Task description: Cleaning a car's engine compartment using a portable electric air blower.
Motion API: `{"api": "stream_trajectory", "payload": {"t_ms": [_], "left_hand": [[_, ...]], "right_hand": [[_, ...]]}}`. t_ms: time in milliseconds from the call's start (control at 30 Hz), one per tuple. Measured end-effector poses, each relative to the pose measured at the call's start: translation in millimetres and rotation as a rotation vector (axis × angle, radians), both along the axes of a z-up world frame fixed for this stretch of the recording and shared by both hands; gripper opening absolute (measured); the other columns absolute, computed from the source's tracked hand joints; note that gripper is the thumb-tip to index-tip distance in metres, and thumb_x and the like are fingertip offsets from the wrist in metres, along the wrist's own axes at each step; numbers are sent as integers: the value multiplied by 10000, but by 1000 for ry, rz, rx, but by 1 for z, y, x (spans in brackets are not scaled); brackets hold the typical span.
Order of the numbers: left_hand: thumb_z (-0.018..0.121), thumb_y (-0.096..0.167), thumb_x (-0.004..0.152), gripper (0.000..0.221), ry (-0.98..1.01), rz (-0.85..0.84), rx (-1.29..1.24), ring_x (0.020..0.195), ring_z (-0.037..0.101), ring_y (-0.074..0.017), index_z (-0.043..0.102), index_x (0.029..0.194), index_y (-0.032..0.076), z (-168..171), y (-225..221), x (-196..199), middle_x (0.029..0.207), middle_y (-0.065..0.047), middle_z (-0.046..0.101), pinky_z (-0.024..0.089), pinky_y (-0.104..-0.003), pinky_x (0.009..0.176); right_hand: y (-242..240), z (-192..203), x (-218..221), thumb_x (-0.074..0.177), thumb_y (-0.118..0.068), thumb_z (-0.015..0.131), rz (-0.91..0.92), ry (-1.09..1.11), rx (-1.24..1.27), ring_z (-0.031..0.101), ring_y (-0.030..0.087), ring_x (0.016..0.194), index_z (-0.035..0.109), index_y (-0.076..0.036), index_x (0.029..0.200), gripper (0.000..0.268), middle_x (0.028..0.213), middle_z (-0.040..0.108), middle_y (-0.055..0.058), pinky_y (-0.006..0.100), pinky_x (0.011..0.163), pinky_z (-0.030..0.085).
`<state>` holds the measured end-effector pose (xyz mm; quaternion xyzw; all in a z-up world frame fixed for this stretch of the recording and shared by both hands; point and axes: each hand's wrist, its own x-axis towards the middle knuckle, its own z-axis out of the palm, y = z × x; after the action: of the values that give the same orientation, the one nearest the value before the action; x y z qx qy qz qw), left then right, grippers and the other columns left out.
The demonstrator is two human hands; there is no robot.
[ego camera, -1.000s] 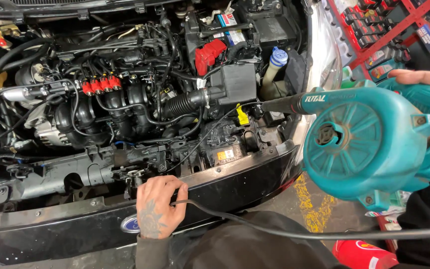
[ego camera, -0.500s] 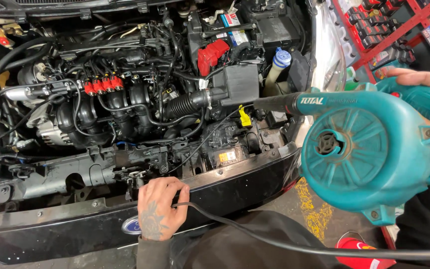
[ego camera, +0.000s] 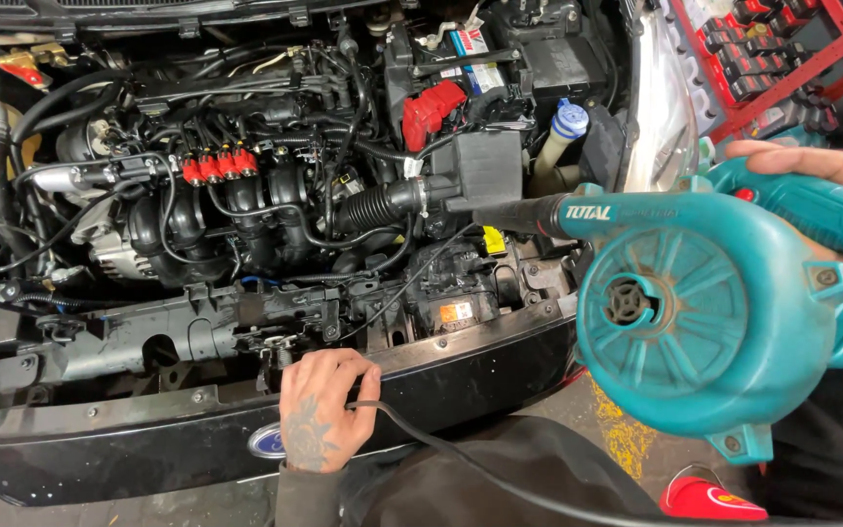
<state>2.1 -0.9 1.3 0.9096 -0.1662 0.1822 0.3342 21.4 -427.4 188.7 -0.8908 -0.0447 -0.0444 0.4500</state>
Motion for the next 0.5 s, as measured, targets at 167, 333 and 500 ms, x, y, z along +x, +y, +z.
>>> {"api": "stream_trajectory", "payload": {"t_ms": [167,333,500], "left_hand": [[733,205,847,72,10,2,8,894,610,-183,722,855,134,0,0,0,971,34,694,442,-340,868],[733,199,846,67,9,11,-2,897,607,-179,718,863,135,1,-1,1,971,36,689,439,-336,866],[725,173,841,46,14,8,-21,878,599,-191,707,859,135,4,-1,0,961,38,673,437,-342,860]], "right_hand": [[24,-2,2,851,-2,558,-118,38,104,528,319,1367,443,100,1322,495,1599,466,225,425,1189,466],[51,8,5,939,63,564,-158,5,50,569,289,1224,457,114,1338,417,1553,501,211,366,1075,496],[38,0,23,855,96,521,-251,198,272,540,231,1304,461,35,1376,528,1597,481,73,354,1143,479]]}}
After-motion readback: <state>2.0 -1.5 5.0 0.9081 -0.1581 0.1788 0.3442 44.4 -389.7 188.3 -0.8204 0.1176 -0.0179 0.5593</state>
